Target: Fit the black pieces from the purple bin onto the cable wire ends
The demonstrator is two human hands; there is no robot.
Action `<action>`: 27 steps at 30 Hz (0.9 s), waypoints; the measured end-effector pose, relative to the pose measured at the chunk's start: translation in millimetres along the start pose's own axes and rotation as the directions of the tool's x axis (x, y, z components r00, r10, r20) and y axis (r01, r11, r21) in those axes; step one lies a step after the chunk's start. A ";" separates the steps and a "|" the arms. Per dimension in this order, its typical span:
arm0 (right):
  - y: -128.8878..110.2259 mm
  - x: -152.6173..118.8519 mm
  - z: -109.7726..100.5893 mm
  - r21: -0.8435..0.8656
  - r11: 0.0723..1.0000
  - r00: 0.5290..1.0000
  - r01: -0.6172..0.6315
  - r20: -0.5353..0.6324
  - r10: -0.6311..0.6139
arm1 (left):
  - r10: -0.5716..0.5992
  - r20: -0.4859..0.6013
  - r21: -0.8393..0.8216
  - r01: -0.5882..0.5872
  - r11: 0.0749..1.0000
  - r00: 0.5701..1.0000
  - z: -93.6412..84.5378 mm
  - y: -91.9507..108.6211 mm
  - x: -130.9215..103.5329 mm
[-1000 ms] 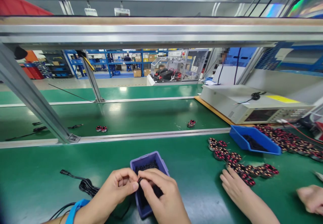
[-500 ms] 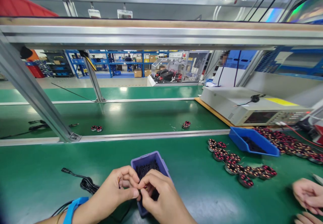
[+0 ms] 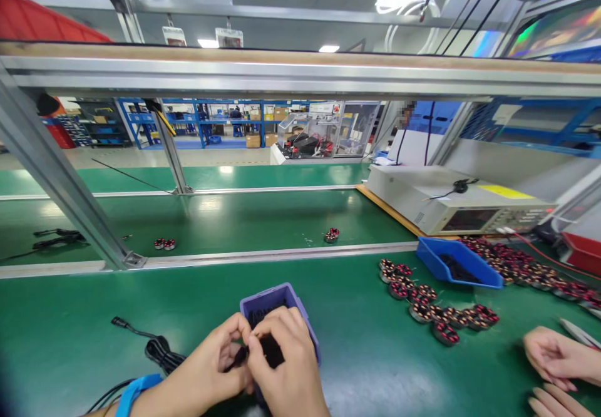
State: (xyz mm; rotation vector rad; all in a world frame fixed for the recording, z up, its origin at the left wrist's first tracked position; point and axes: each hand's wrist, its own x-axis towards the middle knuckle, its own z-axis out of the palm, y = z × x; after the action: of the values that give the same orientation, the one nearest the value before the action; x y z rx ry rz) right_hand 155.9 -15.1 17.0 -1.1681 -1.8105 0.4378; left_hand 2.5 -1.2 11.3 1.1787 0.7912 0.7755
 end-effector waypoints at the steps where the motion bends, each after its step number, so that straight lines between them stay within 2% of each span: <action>1: 1.5 0.5 -3.1 0.011 0.999 0.999 -0.041 0.012 0.041 | -0.014 0.015 -0.042 0.014 0.999 1.000 -1.6 -3.9 0.0; 3: 5.9 2.6 -10.9 0.074 0.993 0.992 -0.091 0.091 0.085 | -0.008 0.027 -0.102 0.010 0.995 1.000 -5.3 -12.3 0.0; 5: 12.6 5.5 -18.4 0.080 0.991 0.988 -0.105 0.122 0.095 | 0.014 0.037 -0.129 -0.009 0.992 0.999 -8.4 -18.8 -0.4; 6: 16.8 6.8 -20.7 0.020 0.995 0.989 -0.094 0.112 0.091 | 0.013 0.045 -0.131 -0.007 0.991 0.999 -9.4 -20.6 -0.7; 8: 25.9 8.1 -20.7 -0.218 0.976 0.993 -0.027 0.108 0.052 | -0.007 0.046 -0.124 0.013 0.992 0.999 -10.0 -21.1 -1.1; 10: 33.8 7.5 -13.7 -0.461 0.882 0.981 0.101 0.193 -0.011 | -0.039 0.040 -0.107 0.043 0.993 0.998 -9.2 -19.2 -0.5; 12: 38.6 5.7 -2.4 -0.574 0.791 0.957 0.212 0.284 -0.051 | -0.049 0.024 -0.098 0.051 0.994 0.999 -8.0 -17.3 0.9; 14: 39.9 4.2 8.2 -0.598 0.758 0.944 0.260 0.321 -0.070 | -0.049 0.002 -0.098 0.049 0.994 0.999 -7.4 -16.9 2.6; 17: 38.0 3.1 14.2 -0.595 0.765 0.948 0.247 0.312 -0.063 | -0.062 -0.023 -0.109 0.059 0.992 0.998 -8.2 -17.5 3.9; 21: 34.1 1.1 5.1 -0.555 0.811 0.961 0.184 0.276 -0.029 | -0.083 -0.029 -0.133 0.078 0.988 0.996 -9.2 -14.2 3.4; 23: 31.9 0.0 -1.3 -0.426 0.897 0.970 0.115 0.242 -0.010 | -0.078 -0.043 -0.147 0.071 0.987 0.996 -8.2 -10.7 3.1; 25: 29.4 -0.1 -6.4 -0.224 0.974 0.984 0.017 0.176 0.023 | -0.081 -0.058 -0.149 0.071 0.986 0.995 -6.7 -7.2 3.3; 27: 26.8 0.8 -9.6 -0.020 0.996 0.992 -0.084 0.088 0.086 | -0.088 -0.062 -0.142 0.078 0.987 0.994 -5.4 -4.5 3.9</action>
State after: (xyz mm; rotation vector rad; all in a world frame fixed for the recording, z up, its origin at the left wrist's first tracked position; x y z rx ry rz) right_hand 178.2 -3.0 3.9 -1.2575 -1.8479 0.5330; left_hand 0.3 3.8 5.4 0.9924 0.8237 0.7925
